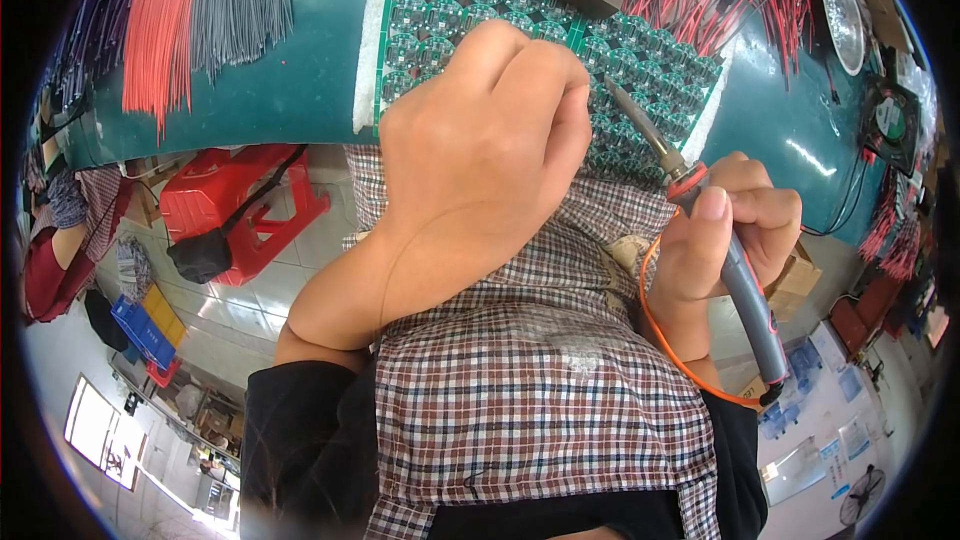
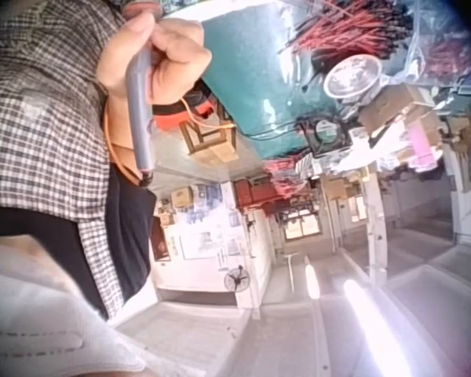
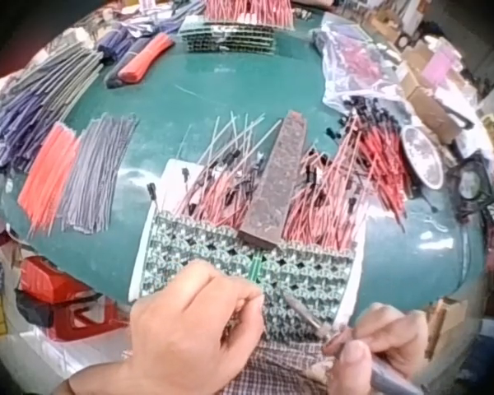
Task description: The person solders components onto circuit board panels using a soldering iron.
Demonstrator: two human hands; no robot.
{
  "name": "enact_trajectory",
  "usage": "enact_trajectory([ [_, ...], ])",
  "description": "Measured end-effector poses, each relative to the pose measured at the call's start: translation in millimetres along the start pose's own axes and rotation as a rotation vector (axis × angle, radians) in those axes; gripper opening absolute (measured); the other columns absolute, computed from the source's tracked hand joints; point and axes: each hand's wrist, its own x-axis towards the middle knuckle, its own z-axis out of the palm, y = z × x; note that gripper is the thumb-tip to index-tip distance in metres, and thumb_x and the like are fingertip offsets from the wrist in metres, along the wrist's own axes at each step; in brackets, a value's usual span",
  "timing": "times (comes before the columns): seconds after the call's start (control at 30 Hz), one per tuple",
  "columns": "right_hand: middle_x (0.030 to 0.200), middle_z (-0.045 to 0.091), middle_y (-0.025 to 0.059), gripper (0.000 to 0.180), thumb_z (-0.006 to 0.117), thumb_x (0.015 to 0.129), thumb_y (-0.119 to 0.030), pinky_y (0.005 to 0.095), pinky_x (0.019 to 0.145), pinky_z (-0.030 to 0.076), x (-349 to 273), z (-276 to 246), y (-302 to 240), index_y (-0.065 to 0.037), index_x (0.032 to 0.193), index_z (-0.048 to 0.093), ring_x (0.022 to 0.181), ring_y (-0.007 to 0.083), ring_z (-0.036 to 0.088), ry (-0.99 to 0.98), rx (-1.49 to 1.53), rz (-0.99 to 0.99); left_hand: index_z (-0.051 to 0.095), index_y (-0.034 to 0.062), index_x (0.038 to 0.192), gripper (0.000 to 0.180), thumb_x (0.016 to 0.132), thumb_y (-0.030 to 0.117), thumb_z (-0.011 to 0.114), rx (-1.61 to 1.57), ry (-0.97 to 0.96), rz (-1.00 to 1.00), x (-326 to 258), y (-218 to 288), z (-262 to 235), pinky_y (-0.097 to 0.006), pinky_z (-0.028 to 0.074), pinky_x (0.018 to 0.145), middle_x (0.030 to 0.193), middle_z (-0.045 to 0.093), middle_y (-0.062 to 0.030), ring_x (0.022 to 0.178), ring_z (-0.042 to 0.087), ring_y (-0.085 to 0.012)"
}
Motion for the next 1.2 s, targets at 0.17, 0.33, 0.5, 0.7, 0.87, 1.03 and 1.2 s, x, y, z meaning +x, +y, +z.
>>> enact_trajectory([
  [0.17,0.062,0.047,0.0030,0.024,0.061,0.080,-0.002,0.0238,0.050,0.032,0.9,-8.6,7.3,-0.007,0.082,0.038,0.052,0.0087,0.039,-0.134,0.036,-0.100,0.064,0.0095,0.081,0.013,0.073,0.002,0.071,0.027,0.011,0.018,-0.6,-0.9,0.9,-0.020,0.034,0.041,0.072,0.055,0.0012,0.044,0.042,-0.0040],
  [0.33,0.063,0.048,0.0031,0.024,0.061,0.081,-0.002,0.0237,0.051,0.032,0.1,-7.5,8.7,-0.007,0.082,0.038,0.053,0.0088,0.040,-0.150,0.027,-0.092,0.064,0.0095,0.081,0.013,0.073,0.002,0.071,0.027,-0.005,-0.002,-0.7,0.6,-0.6,-0.020,0.033,0.040,0.073,0.056,0.0014,0.044,0.042,-0.0040],
  [0.5,0.064,0.048,0.0031,0.025,0.062,0.081,-0.002,0.0235,0.051,0.033,1.8,-7.9,7.1,-0.007,0.083,0.038,0.053,0.0089,0.040,-0.172,0.023,-0.081,0.064,0.0093,0.081,0.012,0.073,0.002,0.070,0.029,-0.011,-0.002,-0.4,-0.2,0.1,-0.020,0.033,0.041,0.073,0.056,0.0011,0.043,0.042,-0.0043],
  [0.7,0.063,0.047,0.0032,0.024,0.062,0.081,-0.002,0.0235,0.051,0.033,2.4,-7.1,6.6,-0.007,0.083,0.038,0.053,0.0090,0.040,-0.180,0.015,-0.083,0.064,0.0089,0.080,0.011,0.074,0.002,0.070,0.030,-0.017,0.027,0.6,-0.8,1.8,-0.021,0.035,0.042,0.074,0.056,0.0001,0.043,0.042,-0.0057],
  [0.87,0.061,0.047,0.0032,0.024,0.061,0.081,-0.002,0.0238,0.050,0.032,1.0,-10.7,4.1,-0.007,0.082,0.038,0.053,0.0093,0.039,-0.148,0.025,-0.097,0.064,0.0089,0.082,0.012,0.074,0.002,0.069,0.024,-0.003,0.007,1.2,2.1,-1.9,-0.020,0.037,0.043,0.075,0.056,-0.0001,0.046,0.045,-0.0049],
  [1.03,0.061,0.047,0.0034,0.024,0.061,0.081,-0.002,0.0233,0.050,0.031,0.6,-8.3,3.5,-0.007,0.082,0.037,0.052,0.0088,0.039,-0.116,0.031,-0.066,0.064,0.0090,0.082,0.012,0.074,0.002,0.069,0.015,-0.017,0.006,0.8,0.4,1.3,-0.020,0.039,0.044,0.075,0.056,-0.0002,0.047,0.048,-0.0050],
  [1.2,0.061,0.047,0.0037,0.023,0.061,0.081,-0.001,0.0224,0.049,0.031,3.5,-5.1,1.0,-0.006,0.081,0.038,0.052,0.0082,0.039,-0.106,0.004,-0.050,0.064,0.0090,0.082,0.011,0.074,0.003,0.069,0.025,-0.021,0.006,2.7,1.0,3.9,-0.020,0.040,0.044,0.074,0.056,-0.0002,0.048,0.049,-0.0054],
])
